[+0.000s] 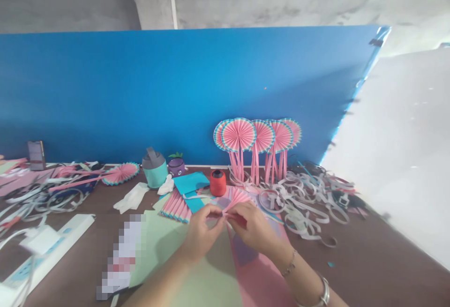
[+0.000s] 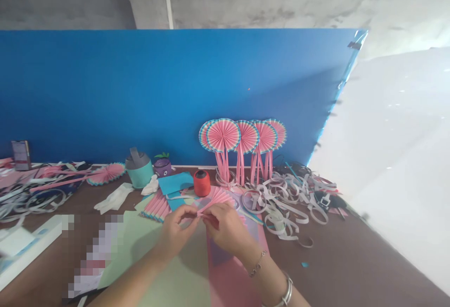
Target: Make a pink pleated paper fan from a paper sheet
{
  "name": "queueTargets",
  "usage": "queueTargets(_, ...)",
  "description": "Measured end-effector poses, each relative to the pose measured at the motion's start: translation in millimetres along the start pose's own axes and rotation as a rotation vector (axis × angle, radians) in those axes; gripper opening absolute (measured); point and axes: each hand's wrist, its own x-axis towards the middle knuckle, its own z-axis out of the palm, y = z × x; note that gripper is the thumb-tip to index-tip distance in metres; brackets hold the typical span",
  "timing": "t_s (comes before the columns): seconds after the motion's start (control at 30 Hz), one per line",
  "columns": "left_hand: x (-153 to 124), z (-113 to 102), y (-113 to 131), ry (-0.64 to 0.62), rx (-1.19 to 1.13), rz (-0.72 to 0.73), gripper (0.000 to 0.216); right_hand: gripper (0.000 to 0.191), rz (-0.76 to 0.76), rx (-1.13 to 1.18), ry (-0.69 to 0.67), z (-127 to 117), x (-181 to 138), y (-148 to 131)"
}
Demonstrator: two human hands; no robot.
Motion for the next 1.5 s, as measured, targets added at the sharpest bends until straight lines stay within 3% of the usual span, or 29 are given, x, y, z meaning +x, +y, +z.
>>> queueTargets(0.13,0.0,-1.2,-0.6,-0.018,-0.020,-0.030,0.006,0.012,0.037,-0.101,-0.003,-0.5,0.4,-0.4)
queueTargets(0.37,7.9,-7.0,-4.3,0.081,-0.092,-0.101,0.008,0.029,0.106,-0.326,0.076,-8.4,2.0,9.6)
queueTargets(0.83,14.5,-16.7,4.3,0.013,-0.322,-0.196,0.014,0.013,0.052,-0.226,0.104,-12.1,4.1,15.0)
queueTargets(1.07,12.9,-15.2,6.1,0.004,-0.415,-0.242,0.022,0.020,0.000,-0.157,0.119,-12.4,5.7,15.8)
queueTargets(1.5,11.9,-18.4,6.3,-0.056,-0.375,-0.246,0.026,0.026,0.074,-0.192,0.162,-11.5,4.6,23.9)
